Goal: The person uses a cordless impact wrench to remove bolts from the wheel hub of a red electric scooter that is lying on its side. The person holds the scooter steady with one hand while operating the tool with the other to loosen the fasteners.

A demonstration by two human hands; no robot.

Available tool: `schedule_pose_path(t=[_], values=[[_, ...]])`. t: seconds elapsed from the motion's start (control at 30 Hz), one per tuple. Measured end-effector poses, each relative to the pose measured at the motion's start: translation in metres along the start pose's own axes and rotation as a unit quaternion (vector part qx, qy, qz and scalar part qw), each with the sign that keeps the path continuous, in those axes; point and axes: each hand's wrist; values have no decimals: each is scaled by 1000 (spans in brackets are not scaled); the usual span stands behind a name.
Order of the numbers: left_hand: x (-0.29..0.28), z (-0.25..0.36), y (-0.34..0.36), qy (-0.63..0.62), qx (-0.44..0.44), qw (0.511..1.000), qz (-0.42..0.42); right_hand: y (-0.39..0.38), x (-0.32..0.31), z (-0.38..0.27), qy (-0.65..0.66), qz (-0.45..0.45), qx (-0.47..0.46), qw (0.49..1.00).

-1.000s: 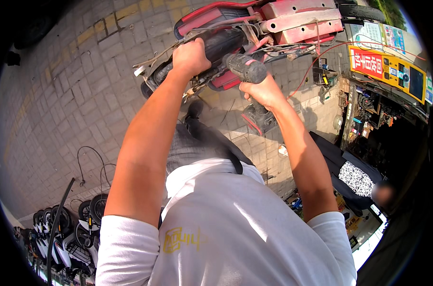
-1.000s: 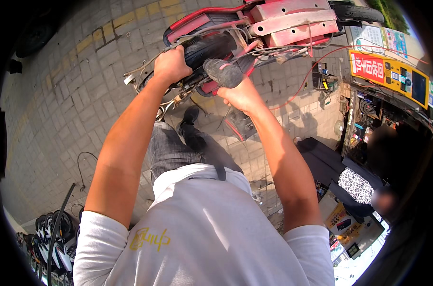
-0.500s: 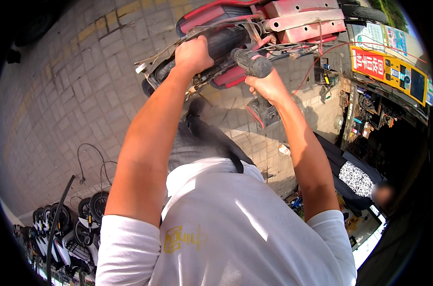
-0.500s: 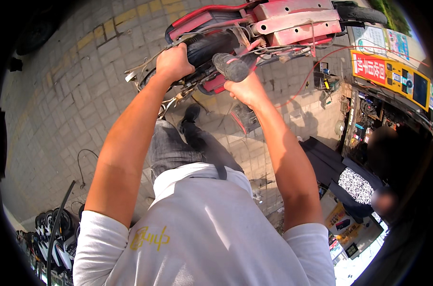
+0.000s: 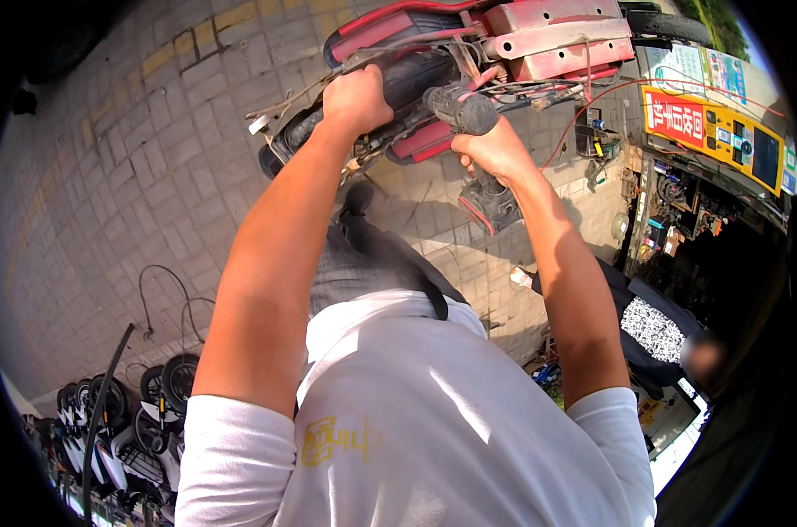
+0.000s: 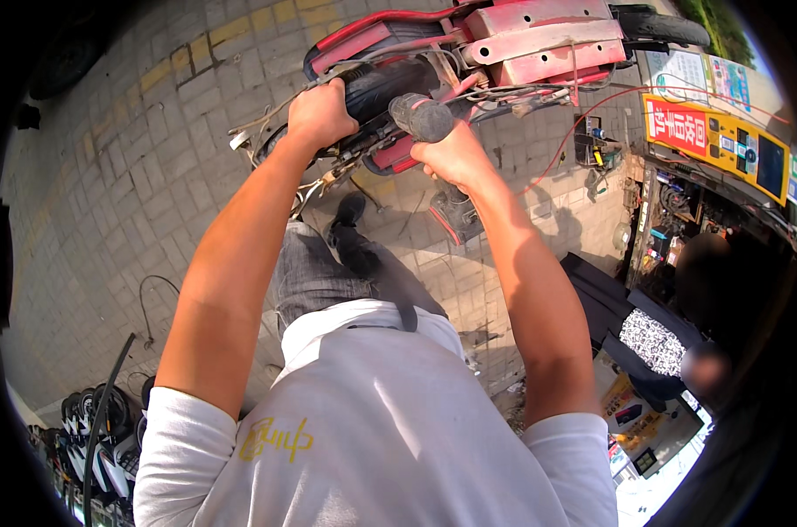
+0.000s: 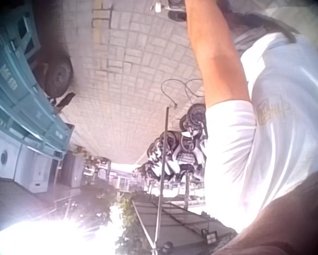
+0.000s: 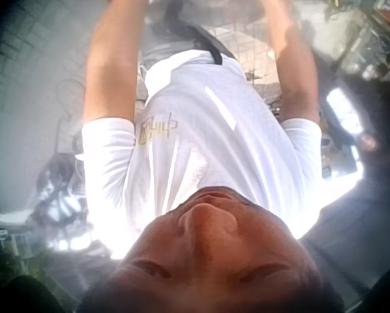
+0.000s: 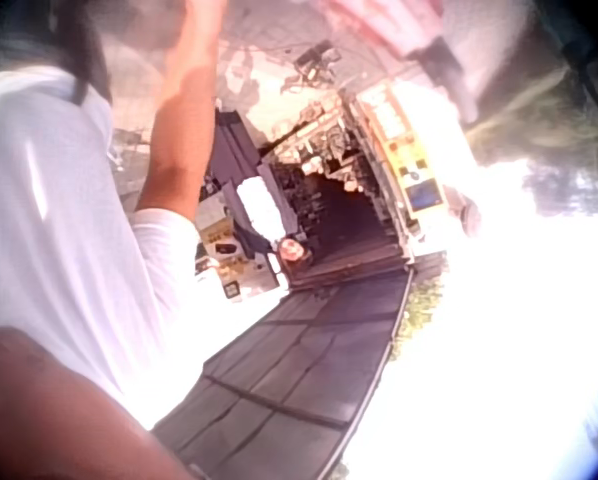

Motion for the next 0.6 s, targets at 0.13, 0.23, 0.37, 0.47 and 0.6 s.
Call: schedule_pose_path(t=[0.13, 0.23, 0.37, 0.47, 0.6], values=[[-3, 1, 2, -3, 3, 1000, -9, 10, -5, 8, -29, -6, -17, 999], [-6, 2, 5, -1, 7, 1000, -15, 9, -2, 6, -96, 0, -33, 995], [-5, 2, 5, -3, 4, 1000, -9, 0, -2, -1, 8, -25, -57, 998], [-5, 4, 7, 1, 4, 1000, -13, -1, -4, -1, 5, -38, -48, 998], [-6, 4, 4, 0, -2, 1000, -13, -1, -2, -1, 8, -45, -43, 998]])
Point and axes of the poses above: each hand's wrist, its own y-axis towards the middle knuckle, its own x-axis out of the palm, z = x × y, and after that the axes turned 14 degrees about -z, right-handed
